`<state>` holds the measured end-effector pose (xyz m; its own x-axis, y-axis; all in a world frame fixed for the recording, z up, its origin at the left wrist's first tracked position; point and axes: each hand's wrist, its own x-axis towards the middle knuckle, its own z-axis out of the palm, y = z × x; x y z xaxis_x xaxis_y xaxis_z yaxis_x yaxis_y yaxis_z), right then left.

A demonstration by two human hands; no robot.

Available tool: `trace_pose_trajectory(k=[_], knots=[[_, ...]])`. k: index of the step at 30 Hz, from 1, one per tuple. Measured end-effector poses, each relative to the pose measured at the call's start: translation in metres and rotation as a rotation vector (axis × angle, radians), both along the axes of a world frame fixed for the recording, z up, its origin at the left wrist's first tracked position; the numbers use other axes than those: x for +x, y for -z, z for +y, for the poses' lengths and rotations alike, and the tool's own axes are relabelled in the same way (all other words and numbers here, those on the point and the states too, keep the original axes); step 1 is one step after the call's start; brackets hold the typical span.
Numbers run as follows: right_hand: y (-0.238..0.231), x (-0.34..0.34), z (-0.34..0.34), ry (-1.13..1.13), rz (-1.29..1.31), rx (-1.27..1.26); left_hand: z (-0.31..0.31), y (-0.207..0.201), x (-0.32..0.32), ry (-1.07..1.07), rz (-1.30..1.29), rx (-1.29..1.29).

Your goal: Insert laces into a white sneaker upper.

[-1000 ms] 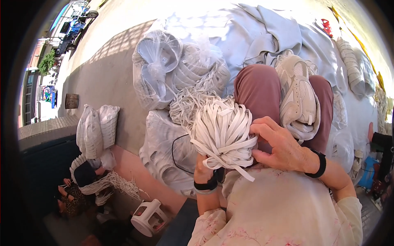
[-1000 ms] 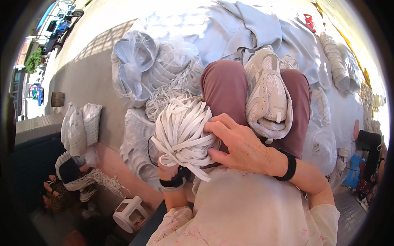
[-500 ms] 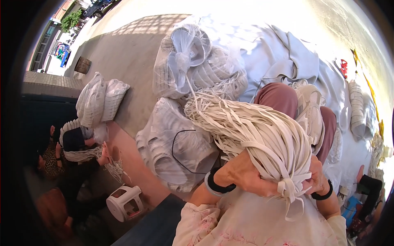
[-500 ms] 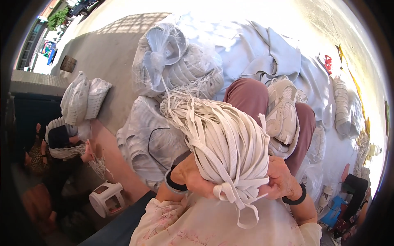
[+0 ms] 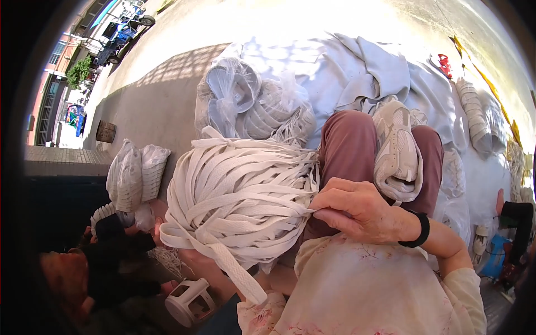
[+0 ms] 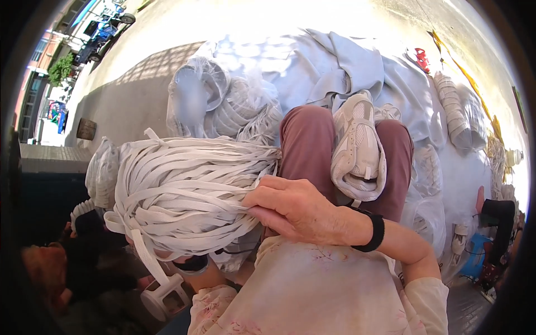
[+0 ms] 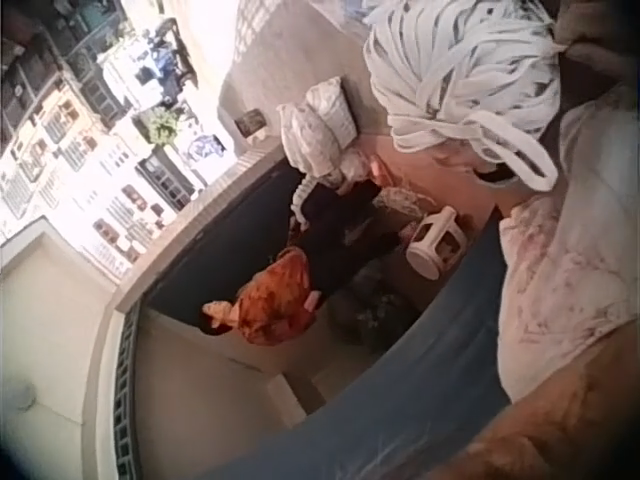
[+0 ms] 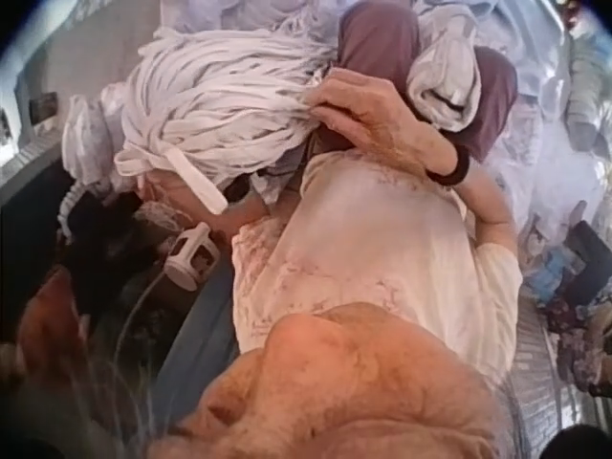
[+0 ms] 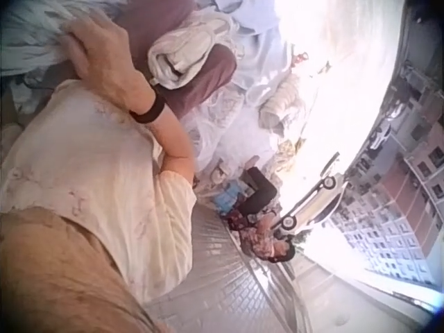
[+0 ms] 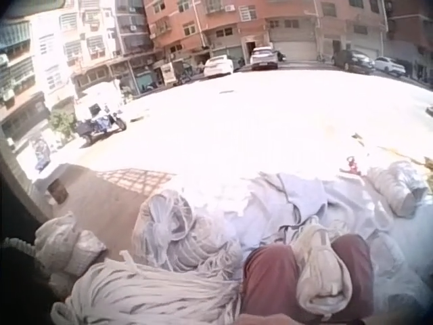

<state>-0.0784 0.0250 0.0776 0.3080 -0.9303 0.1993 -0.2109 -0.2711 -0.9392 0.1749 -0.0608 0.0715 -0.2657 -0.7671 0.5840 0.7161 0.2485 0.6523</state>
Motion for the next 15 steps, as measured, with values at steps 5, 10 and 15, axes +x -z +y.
trace_pose_trajectory(k=[5,10,15], knots=[[-0.008,0.007,-0.005,0.131,-0.057,-0.098,0.043,0.007,-0.020,-0.257,-0.036,0.402],[-0.009,0.005,-0.004,0.136,-0.055,-0.187,0.043,0.008,-0.026,-0.414,-0.091,0.688],[-0.007,0.011,-0.009,0.209,-0.007,-0.119,0.042,0.014,-0.045,-0.272,-0.191,0.711]])
